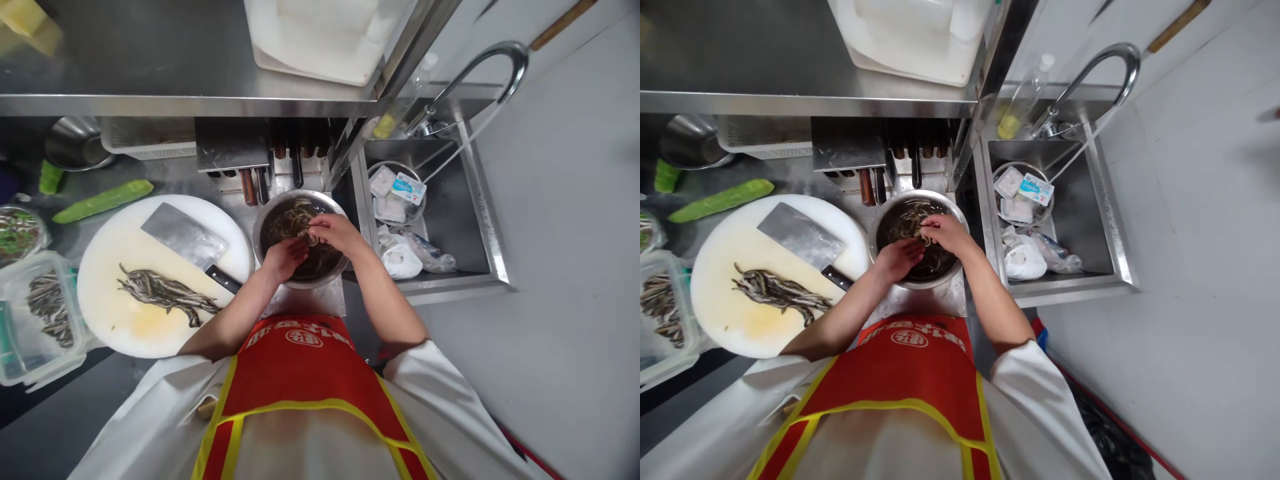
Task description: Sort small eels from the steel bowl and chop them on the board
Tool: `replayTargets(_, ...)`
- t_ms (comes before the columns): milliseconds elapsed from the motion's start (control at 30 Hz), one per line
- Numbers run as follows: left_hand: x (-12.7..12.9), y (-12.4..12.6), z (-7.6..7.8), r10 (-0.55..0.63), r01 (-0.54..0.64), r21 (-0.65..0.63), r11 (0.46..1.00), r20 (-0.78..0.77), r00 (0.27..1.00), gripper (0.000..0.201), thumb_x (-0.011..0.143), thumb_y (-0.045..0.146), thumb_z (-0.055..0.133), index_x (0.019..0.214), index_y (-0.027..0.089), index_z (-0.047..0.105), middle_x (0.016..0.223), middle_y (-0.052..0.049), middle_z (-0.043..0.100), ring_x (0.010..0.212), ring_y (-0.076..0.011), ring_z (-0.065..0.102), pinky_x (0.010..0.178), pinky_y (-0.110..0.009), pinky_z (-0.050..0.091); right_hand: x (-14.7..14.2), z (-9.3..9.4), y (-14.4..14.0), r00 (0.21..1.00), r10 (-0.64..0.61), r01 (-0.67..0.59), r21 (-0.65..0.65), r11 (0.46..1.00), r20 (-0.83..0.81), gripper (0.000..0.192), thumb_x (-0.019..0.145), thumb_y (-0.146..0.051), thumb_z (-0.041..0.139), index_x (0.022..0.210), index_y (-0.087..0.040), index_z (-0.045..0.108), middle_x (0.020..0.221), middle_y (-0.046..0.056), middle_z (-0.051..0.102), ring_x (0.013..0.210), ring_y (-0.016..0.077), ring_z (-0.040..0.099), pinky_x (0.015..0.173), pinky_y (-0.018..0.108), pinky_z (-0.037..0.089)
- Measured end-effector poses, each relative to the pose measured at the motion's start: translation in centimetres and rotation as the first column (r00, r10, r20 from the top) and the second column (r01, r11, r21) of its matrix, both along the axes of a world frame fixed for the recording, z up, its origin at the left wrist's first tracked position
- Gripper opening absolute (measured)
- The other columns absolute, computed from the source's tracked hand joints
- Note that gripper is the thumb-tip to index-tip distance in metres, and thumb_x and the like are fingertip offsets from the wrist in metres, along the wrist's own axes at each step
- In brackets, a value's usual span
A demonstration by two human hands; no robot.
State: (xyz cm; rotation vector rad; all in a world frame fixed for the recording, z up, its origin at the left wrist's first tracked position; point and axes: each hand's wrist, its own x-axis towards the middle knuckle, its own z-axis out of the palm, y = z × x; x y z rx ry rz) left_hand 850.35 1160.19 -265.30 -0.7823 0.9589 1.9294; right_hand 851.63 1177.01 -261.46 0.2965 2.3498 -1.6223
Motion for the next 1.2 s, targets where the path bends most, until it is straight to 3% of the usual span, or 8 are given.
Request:
replayTargets(100, 0.4, 1.1, -0.8, -0.004, 0.003, 0.106, 0.994, 0.007, 1.000, 0.018, 0.092, 0.019, 0.050, 0.084, 0.017, 0.066, 0.079, -0.009, 0.069, 0.072, -0.0170, 0.065, 0.071, -0.031, 0.050, 1.7, 0.0, -0.3, 0.983, -0.171, 0.182, -0.231, 0.956, 0.066, 0.028, 0.073, -0.039, 0.069, 0.094, -0.020, 0.068, 0.068, -0.004, 0.062, 0.054, 0.0093, 0.051, 0.050, 0.021, 0.037)
replayTargets(200, 0.7, 1.5, -1.3, 0.019, -0.010, 0.165, 0.986, -0.051, 0.998, 0.010, 0.088, 0.024, 0.062, 0.084, 0.016, 0.065, 0.080, -0.006, 0.068, 0.070, -0.0152, 0.063, 0.068, -0.029, 0.048, 3.1, -0.4, -0.6, 0.968, -0.225, 0.247, -0.293, 0.924, 0.108, 0.034, 0.070, -0.045, 0.072, 0.091, -0.020, 0.065, 0.066, -0.004, 0.058, 0.053, 0.0093, 0.051, 0.048, 0.021, 0.036)
replayTargets(367, 0.7, 1.0, -1.7, 0.067, -0.038, 0.200, 0.979, -0.141, 0.988, 0.012, 0.075, 0.013, 0.074, 0.082, 0.015, 0.064, 0.073, -0.001, 0.066, 0.065, -0.0111, 0.062, 0.063, -0.024, 0.047, 4.4, -0.8, -0.2, 0.986, -0.163, 0.163, 0.010, 0.987, 0.012, 0.024, 0.078, -0.040, 0.066, 0.090, -0.019, 0.064, 0.070, -0.002, 0.061, 0.062, 0.0131, 0.058, 0.056, 0.025, 0.043)
replayTargets(533, 0.4, 0.3, -1.8, 0.077, -0.051, 0.167, 0.985, -0.148, 0.986, 0.013, 0.075, 0.013, 0.073, 0.083, 0.014, 0.064, 0.067, 0.000, 0.064, 0.058, -0.0095, 0.058, 0.054, -0.021, 0.045, 4.8, -1.5, 0.7, 0.973, -0.206, 0.226, 0.230, 0.947, -0.108, 0.026, 0.081, -0.038, 0.062, 0.098, -0.019, 0.068, 0.086, 0.003, 0.069, 0.074, 0.0165, 0.062, 0.067, 0.029, 0.049)
replayTargets(767, 0.2, -0.6, -1.8, 0.073, -0.057, 0.094, 0.994, -0.181, 0.981, 0.016, 0.077, 0.010, 0.069, 0.088, 0.018, 0.062, 0.071, -0.001, 0.067, 0.062, -0.0128, 0.062, 0.060, -0.025, 0.048, 5.1, -1.5, 0.3, 0.971, -0.234, 0.234, -0.004, 0.972, -0.056, 0.027, 0.079, -0.042, 0.063, 0.092, -0.019, 0.069, 0.074, 0.000, 0.068, 0.067, 0.0150, 0.060, 0.064, 0.028, 0.047)
replayTargets(933, 1.1, -0.5, -1.2, -0.025, 0.022, 0.060, 0.998, 0.045, 0.999, 0.011, 0.091, 0.024, 0.056, 0.085, 0.016, 0.063, 0.072, -0.007, 0.068, 0.061, -0.0156, 0.062, 0.059, -0.027, 0.048, 5.2, -2.2, -1.0, 0.961, -0.273, 0.264, -0.143, 0.954, -0.050, 0.024, 0.078, -0.039, 0.065, 0.090, -0.018, 0.071, 0.073, 0.000, 0.068, 0.071, 0.0157, 0.063, 0.071, 0.028, 0.049)
replayTargets(1067, 2.1, 0.0, -1.2, -0.129, 0.113, 0.138, 0.984, 0.109, 0.986, 0.022, 0.094, 0.028, 0.055, 0.080, 0.013, 0.064, 0.068, -0.008, 0.067, 0.060, -0.0161, 0.062, 0.055, -0.026, 0.047, 6.2, -2.1, -2.3, 0.990, -0.124, 0.126, 0.028, 0.992, -0.072, 0.020, 0.086, -0.031, 0.061, 0.098, -0.019, 0.073, 0.086, 0.003, 0.073, 0.081, 0.0170, 0.066, 0.080, 0.031, 0.049)
replayTargets(1200, 2.1, 0.1, -1.6, 0.031, -0.029, 0.097, 0.995, -0.025, 0.999, 0.009, 0.083, 0.010, 0.062, 0.074, 0.012, 0.064, 0.066, -0.005, 0.067, 0.055, -0.0131, 0.060, 0.056, -0.025, 0.046, 7.9, -1.8, -4.0, 0.982, 0.129, -0.091, 0.252, 0.963, -0.136, 0.023, 0.089, -0.021, 0.061, 0.108, -0.020, 0.072, 0.105, 0.007, 0.072, 0.101, 0.0202, 0.064, 0.090, 0.035, 0.047)
